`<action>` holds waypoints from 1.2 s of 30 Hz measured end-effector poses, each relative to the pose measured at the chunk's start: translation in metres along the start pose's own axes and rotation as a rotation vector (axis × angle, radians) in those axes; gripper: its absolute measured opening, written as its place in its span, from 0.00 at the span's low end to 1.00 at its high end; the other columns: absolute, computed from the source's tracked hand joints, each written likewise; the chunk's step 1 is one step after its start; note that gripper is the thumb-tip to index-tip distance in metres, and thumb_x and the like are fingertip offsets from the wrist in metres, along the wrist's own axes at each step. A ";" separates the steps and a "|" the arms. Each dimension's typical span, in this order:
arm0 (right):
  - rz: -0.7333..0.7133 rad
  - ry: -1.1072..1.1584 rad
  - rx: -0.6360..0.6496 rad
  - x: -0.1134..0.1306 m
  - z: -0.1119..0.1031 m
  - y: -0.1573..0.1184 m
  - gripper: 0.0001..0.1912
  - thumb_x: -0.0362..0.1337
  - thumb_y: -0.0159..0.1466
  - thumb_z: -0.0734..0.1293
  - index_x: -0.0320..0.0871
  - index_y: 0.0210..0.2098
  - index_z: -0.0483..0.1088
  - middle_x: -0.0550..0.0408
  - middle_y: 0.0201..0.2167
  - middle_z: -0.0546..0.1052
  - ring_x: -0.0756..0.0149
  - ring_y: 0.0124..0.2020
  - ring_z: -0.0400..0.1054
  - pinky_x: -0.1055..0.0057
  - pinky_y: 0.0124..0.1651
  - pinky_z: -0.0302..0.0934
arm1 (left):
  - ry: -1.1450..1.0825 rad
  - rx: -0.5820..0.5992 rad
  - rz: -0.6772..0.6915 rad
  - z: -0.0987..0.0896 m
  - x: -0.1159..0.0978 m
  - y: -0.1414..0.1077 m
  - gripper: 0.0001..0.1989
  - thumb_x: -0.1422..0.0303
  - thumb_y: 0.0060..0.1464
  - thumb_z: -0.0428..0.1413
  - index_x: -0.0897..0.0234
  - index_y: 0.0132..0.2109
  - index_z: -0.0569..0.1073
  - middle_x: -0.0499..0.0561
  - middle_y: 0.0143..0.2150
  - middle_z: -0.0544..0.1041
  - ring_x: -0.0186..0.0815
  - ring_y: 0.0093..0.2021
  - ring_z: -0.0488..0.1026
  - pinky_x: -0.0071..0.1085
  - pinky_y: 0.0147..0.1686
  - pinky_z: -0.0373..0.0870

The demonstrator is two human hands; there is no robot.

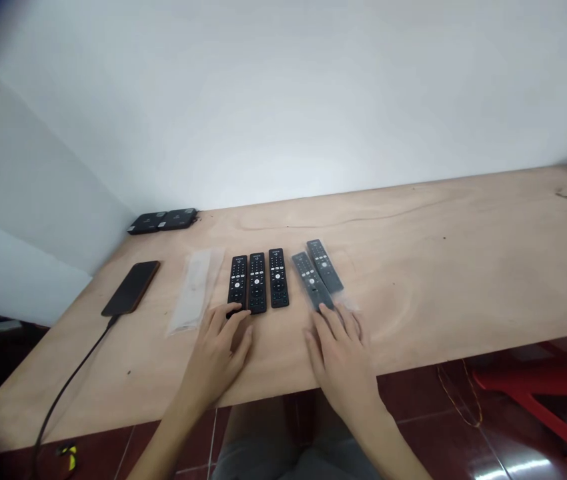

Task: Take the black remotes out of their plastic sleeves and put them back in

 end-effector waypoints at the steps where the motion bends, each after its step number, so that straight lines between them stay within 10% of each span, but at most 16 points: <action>1: 0.005 0.012 -0.018 -0.004 -0.004 -0.005 0.15 0.43 0.81 0.64 0.48 0.61 0.77 0.44 0.62 0.83 0.40 0.70 0.70 0.39 0.73 0.55 | -0.005 0.003 -0.003 0.000 0.000 0.000 0.14 0.73 0.72 0.57 0.60 0.61 0.75 0.62 0.62 0.75 0.54 0.63 0.74 0.54 0.65 0.75; 7: 0.129 0.192 -0.070 -0.052 -0.026 -0.024 0.21 0.50 0.77 0.70 0.48 0.63 0.77 0.44 0.50 0.83 0.43 0.50 0.79 0.44 0.57 0.72 | -0.035 0.034 0.001 -0.003 -0.003 0.001 0.12 0.72 0.75 0.55 0.60 0.61 0.75 0.60 0.61 0.76 0.51 0.63 0.74 0.52 0.64 0.75; 16: 0.110 0.583 0.293 -0.102 -0.055 -0.019 0.18 0.48 0.74 0.73 0.56 0.61 0.83 0.46 0.66 0.80 0.40 0.68 0.74 0.37 0.71 0.71 | -0.105 -0.091 0.018 -0.017 -0.004 0.001 0.12 0.74 0.74 0.53 0.59 0.56 0.78 0.59 0.55 0.80 0.51 0.59 0.75 0.56 0.63 0.74; 22: 0.033 0.676 0.429 -0.082 -0.057 -0.007 0.27 0.45 0.76 0.72 0.59 0.73 0.72 0.50 0.73 0.75 0.43 0.77 0.64 0.35 0.80 0.57 | -0.223 0.050 0.143 -0.022 -0.018 -0.010 0.15 0.70 0.72 0.60 0.57 0.63 0.75 0.58 0.60 0.80 0.51 0.62 0.75 0.54 0.64 0.75; 30: -0.084 0.767 0.518 -0.015 -0.033 0.012 0.27 0.40 0.75 0.74 0.58 0.72 0.73 0.50 0.68 0.78 0.46 0.72 0.69 0.42 0.75 0.65 | -0.333 0.246 0.107 -0.014 -0.026 -0.016 0.23 0.61 0.67 0.69 0.54 0.65 0.77 0.58 0.59 0.83 0.53 0.61 0.78 0.54 0.60 0.81; 36: -0.036 0.841 0.479 -0.024 -0.026 0.013 0.20 0.41 0.75 0.72 0.55 0.66 0.78 0.49 0.66 0.80 0.47 0.69 0.72 0.41 0.73 0.67 | -0.308 0.256 0.063 -0.023 -0.008 -0.026 0.20 0.59 0.70 0.66 0.53 0.65 0.77 0.57 0.56 0.83 0.50 0.56 0.81 0.50 0.56 0.83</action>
Point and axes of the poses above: each hand's wrist, its own y-axis towards the middle knuckle, its own z-axis out of the palm, x = y × z, the point moved 3 cm from there along y, towards the middle knuckle
